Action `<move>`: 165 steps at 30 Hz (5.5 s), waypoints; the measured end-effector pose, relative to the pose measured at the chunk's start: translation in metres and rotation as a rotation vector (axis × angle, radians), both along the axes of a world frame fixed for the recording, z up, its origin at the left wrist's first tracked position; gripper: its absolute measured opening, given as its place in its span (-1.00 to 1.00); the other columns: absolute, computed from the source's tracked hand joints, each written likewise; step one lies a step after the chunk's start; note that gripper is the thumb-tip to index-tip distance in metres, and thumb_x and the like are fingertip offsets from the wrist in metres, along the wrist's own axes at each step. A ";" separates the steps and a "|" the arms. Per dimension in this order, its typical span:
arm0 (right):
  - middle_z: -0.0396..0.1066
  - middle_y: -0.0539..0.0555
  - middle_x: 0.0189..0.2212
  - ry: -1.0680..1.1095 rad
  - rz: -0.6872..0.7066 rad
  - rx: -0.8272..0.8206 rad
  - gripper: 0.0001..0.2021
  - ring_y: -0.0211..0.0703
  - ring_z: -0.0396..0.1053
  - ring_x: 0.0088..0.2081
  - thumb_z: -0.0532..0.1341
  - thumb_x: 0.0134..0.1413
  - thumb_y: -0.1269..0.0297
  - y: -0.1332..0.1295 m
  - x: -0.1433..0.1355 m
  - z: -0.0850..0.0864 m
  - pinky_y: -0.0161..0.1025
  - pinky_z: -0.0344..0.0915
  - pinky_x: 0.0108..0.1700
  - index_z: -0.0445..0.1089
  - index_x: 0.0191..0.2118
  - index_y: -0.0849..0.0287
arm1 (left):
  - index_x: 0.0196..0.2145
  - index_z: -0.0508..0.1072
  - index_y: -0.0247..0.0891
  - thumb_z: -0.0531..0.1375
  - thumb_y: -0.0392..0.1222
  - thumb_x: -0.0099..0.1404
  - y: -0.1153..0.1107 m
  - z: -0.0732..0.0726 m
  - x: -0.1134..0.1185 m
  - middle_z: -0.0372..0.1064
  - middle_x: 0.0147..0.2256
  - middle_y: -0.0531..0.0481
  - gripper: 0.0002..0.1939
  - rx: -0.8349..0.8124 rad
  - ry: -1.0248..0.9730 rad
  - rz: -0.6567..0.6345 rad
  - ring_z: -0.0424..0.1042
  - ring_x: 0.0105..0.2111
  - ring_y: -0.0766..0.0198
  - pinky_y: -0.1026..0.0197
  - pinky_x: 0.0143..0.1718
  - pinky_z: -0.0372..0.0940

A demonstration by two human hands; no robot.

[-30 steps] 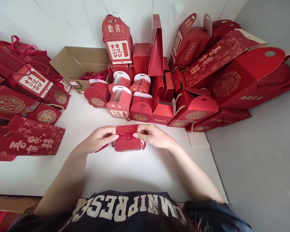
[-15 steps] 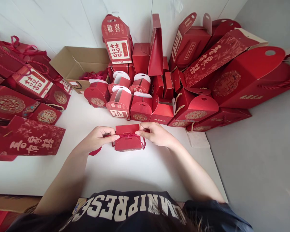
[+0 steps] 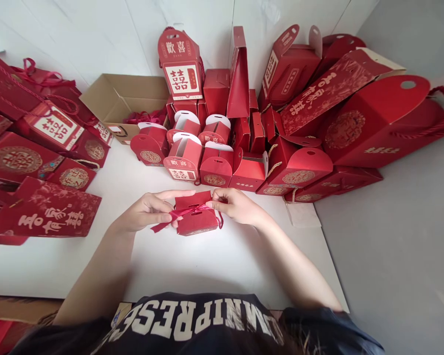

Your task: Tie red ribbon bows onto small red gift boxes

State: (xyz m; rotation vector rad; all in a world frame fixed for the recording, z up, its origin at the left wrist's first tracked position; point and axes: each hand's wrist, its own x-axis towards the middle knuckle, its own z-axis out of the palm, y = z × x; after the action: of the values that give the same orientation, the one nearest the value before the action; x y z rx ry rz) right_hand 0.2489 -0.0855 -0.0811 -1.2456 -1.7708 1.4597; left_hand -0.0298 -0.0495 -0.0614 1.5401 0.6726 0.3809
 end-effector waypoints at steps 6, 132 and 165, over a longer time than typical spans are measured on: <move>0.10 -0.10 -0.54 -0.014 -0.014 0.015 -0.56 -0.30 0.02 -0.48 0.22 0.14 -0.13 -0.001 0.000 -0.002 -0.30 -0.01 -0.43 0.15 -0.46 0.14 | -0.25 0.66 -0.30 0.32 -0.06 0.21 0.000 -0.009 0.017 0.58 -0.25 -0.20 -0.74 -0.105 -0.061 0.079 0.49 -0.55 0.28 0.20 -0.50 0.43; 0.33 -0.05 -0.53 -0.112 -0.116 0.166 -0.64 -0.28 0.19 -0.48 0.18 0.23 0.02 -0.008 -0.009 0.009 -0.31 0.08 -0.41 0.27 -0.49 0.16 | -0.41 0.53 -0.29 0.17 -0.01 0.30 -0.018 0.014 0.014 0.44 -0.45 -0.05 -0.70 0.074 0.301 0.279 0.36 -0.49 0.29 0.29 -0.50 0.22; 0.45 0.15 -0.08 -0.007 -0.053 0.347 -0.78 -0.05 0.41 -0.06 0.17 0.29 0.16 -0.006 -0.011 0.008 -0.12 0.26 0.00 0.33 -0.38 0.12 | -0.50 0.51 -0.27 0.20 0.03 0.29 -0.024 0.013 0.024 0.34 -0.54 0.02 -0.65 -0.005 0.293 0.231 0.33 -0.48 0.31 0.26 -0.41 0.22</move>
State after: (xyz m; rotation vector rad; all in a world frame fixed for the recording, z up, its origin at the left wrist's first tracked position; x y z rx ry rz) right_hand 0.2374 -0.0917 -0.0727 -1.1074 -1.8818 1.0618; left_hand -0.0062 -0.0738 -0.0486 1.5320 1.0852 0.3268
